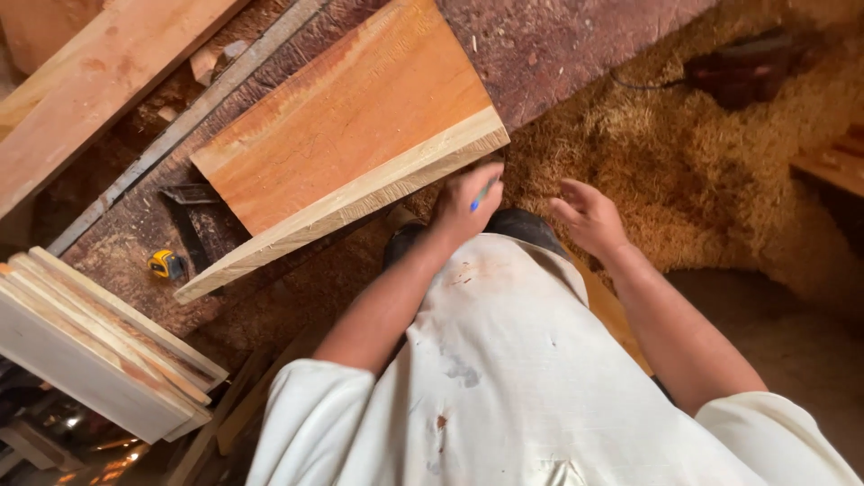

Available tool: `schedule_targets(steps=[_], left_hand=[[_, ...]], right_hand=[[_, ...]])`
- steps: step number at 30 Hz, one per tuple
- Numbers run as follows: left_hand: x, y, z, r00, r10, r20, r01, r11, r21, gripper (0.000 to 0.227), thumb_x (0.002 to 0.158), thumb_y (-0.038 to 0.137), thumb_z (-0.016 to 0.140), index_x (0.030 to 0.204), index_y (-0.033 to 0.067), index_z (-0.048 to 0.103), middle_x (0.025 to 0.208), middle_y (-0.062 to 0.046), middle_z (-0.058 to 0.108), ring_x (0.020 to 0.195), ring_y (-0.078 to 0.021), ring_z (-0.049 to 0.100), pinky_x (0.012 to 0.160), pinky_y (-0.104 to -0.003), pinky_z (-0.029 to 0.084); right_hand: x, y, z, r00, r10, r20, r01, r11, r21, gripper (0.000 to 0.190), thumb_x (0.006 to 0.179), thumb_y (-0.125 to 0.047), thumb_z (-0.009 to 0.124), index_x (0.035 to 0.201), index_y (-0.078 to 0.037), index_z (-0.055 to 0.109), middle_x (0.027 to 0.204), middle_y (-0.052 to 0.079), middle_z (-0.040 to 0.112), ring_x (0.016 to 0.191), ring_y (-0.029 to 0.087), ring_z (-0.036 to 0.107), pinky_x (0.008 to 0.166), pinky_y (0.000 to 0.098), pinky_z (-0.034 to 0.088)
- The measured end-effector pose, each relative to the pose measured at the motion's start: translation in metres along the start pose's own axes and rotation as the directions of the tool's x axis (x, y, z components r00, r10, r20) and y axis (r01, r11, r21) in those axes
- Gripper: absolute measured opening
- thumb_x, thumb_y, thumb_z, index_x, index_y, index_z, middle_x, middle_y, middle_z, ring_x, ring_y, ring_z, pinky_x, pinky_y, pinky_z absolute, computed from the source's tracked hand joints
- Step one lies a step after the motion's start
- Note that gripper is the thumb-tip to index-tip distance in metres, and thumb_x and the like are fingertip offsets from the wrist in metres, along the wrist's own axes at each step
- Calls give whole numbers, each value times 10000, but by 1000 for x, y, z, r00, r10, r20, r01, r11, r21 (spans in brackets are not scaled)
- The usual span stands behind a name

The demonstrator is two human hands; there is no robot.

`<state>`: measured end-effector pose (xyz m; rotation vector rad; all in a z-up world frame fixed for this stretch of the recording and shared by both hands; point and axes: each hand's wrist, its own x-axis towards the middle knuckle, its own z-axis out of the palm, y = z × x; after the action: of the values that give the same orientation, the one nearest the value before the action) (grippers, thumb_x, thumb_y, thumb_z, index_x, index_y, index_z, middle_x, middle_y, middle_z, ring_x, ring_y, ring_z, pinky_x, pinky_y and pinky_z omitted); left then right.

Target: Measuring and marking wooden boards using a square and a pen in a workshop environment.

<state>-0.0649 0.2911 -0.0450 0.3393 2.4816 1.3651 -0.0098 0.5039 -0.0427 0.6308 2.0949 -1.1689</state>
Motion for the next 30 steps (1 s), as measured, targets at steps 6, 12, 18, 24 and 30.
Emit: schedule_targets(steps=[6, 12, 18, 24, 30], left_hand=[[-103, -44, -53, 887, -452, 91, 459, 883, -95, 275, 827, 218, 571, 1090, 158, 622, 1040, -80, 632, 1012, -247, 569, 880, -363, 448], [-173, -66, -95, 503, -864, -34, 864, 500, 64, 350, 822, 337, 547, 1123, 170, 610, 1112, -70, 604, 1069, -257, 540, 924, -382, 417], [-216, -116, -101, 549, -831, -97, 835, 550, 13, 385, 766, 302, 528, 1085, 102, 609, 1134, -56, 597, 1068, -197, 543, 925, -297, 390], [-200, -75, -129, 313, -950, 4, 941, 311, 134, 432, 763, 380, 474, 1131, 187, 592, 1159, -45, 579, 1039, -249, 542, 887, -345, 403], [-194, -78, -145, 313, -950, 9, 949, 313, 17, 437, 829, 345, 466, 1202, 127, 532, 1239, -69, 512, 1118, -246, 487, 925, -362, 379]], right_hand=[[45, -97, 22, 733, -678, -49, 653, 682, 330, 901, 753, -198, 761, 1412, -92, 156, 1404, 248, 174, 1262, 471, 162, 1042, 576, 139], [80, -145, 11, 667, -742, -68, 662, 549, 510, 342, 659, -188, 794, 894, -32, 600, 791, 75, 644, 776, 147, 579, 807, 290, 445], [113, -113, -93, 899, -167, -406, 366, 796, 483, 317, 778, -468, 578, 711, -168, 500, 714, -26, 536, 617, 102, 548, 492, 298, 483], [73, -80, -137, 705, 509, -493, 196, 529, 826, 633, 616, -462, 482, 1054, -21, 602, 948, 105, 747, 845, 235, 775, 775, 345, 690], [98, -63, -105, 558, 789, -259, 174, 194, 965, 878, 743, -524, 357, 1402, -28, 56, 1459, 148, 71, 1324, 317, 147, 1073, 450, 142]])
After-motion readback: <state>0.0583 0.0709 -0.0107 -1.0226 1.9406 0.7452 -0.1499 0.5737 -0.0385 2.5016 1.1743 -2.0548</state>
